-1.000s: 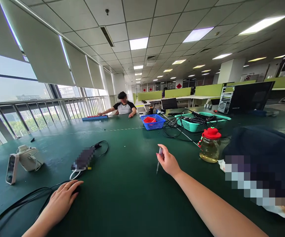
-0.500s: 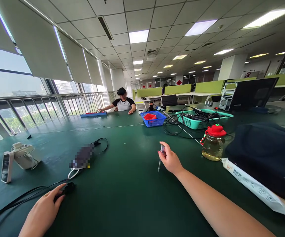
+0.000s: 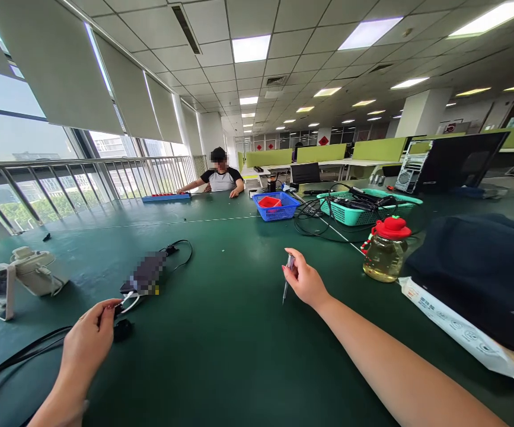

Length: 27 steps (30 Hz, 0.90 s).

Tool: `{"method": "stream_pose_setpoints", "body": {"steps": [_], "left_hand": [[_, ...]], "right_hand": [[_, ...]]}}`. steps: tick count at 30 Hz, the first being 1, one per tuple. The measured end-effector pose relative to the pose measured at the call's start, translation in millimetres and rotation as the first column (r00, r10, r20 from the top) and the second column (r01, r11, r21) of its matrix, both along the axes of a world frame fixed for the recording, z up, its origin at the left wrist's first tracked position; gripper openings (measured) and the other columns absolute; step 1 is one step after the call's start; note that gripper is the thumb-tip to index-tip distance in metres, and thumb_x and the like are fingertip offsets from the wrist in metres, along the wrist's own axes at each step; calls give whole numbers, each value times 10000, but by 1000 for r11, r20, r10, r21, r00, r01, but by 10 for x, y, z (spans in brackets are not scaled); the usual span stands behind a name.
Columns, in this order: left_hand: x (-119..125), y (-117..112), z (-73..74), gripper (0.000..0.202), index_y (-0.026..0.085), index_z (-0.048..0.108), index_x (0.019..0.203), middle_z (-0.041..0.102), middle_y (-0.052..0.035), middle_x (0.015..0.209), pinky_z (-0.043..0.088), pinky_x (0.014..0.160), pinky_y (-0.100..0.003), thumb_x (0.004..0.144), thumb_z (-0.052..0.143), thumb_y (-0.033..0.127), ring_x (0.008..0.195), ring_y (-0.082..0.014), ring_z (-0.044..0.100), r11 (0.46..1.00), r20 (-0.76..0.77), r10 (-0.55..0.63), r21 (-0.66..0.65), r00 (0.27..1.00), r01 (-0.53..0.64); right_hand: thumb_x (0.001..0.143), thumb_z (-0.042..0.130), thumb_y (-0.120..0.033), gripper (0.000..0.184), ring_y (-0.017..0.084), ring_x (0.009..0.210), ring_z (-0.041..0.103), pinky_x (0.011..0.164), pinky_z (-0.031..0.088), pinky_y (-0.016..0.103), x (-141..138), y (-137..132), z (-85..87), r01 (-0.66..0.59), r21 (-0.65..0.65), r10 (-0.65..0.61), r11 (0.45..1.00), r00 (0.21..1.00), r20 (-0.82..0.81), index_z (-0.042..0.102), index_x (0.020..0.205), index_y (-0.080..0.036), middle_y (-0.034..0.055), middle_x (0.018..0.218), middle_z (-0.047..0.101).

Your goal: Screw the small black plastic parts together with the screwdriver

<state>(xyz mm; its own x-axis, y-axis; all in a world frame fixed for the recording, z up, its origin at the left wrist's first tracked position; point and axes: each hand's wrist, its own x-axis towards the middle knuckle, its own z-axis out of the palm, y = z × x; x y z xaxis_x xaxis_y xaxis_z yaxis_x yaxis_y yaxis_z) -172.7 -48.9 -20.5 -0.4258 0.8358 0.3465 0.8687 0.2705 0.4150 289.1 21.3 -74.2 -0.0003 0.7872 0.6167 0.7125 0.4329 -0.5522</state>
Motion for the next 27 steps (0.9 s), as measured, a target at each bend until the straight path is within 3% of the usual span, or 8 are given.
{"method": "stream_pose_setpoints", "body": {"steps": [5,8,12,18,22,27], "left_hand": [[-59,32,-133,375,216,704,978,705,-92,989,473,649,-309,918,364,362,834,-234,660,998,10,-38,45,999,38],[-105,48,-179,360,217,716,989,686,-103,1065,502,726,-343,868,435,408,919,-257,642,997,1,-66,49,998,66],[-123,58,-239,359,227,710,1056,663,-95,1112,515,762,-331,820,490,386,896,-232,638,984,-22,-128,120,992,130],[-59,-19,-172,443,228,624,1265,722,-56,924,469,645,-286,906,422,393,830,-228,654,1000,19,-17,7,1000,17],[-61,-33,-169,414,225,704,1174,728,-66,891,418,568,-247,916,405,350,698,-181,623,998,-53,34,-50,998,-37],[-135,24,-228,394,236,747,1116,733,-101,943,424,549,-244,888,463,387,714,-196,634,988,-130,-11,-155,991,-9]], "right_hand": [[917,442,-380,470,166,547,581,562,454,271,-3,1,-7,1,0,-1,1000,1000,0,448,1341,-177,-20,662,585],[918,439,-382,476,166,550,581,569,454,274,1,9,-17,-4,-15,4,1000,1000,-1,438,1347,-174,-12,684,602],[917,442,-391,477,165,553,580,578,452,276,8,7,-21,-1,-15,1,1000,1000,3,437,1343,-176,-8,697,611],[919,438,-391,475,161,547,569,574,443,274,7,-12,-11,-8,-24,8,1000,1000,3,436,1339,-168,-13,684,599],[920,442,-388,477,163,554,573,585,447,275,17,-11,-16,-11,-18,11,1000,1000,5,431,1347,-176,-17,672,593],[920,439,-387,481,162,547,572,581,447,274,21,-1,-16,-12,-31,12,999,1000,2,429,1350,-171,-25,656,577]]}}
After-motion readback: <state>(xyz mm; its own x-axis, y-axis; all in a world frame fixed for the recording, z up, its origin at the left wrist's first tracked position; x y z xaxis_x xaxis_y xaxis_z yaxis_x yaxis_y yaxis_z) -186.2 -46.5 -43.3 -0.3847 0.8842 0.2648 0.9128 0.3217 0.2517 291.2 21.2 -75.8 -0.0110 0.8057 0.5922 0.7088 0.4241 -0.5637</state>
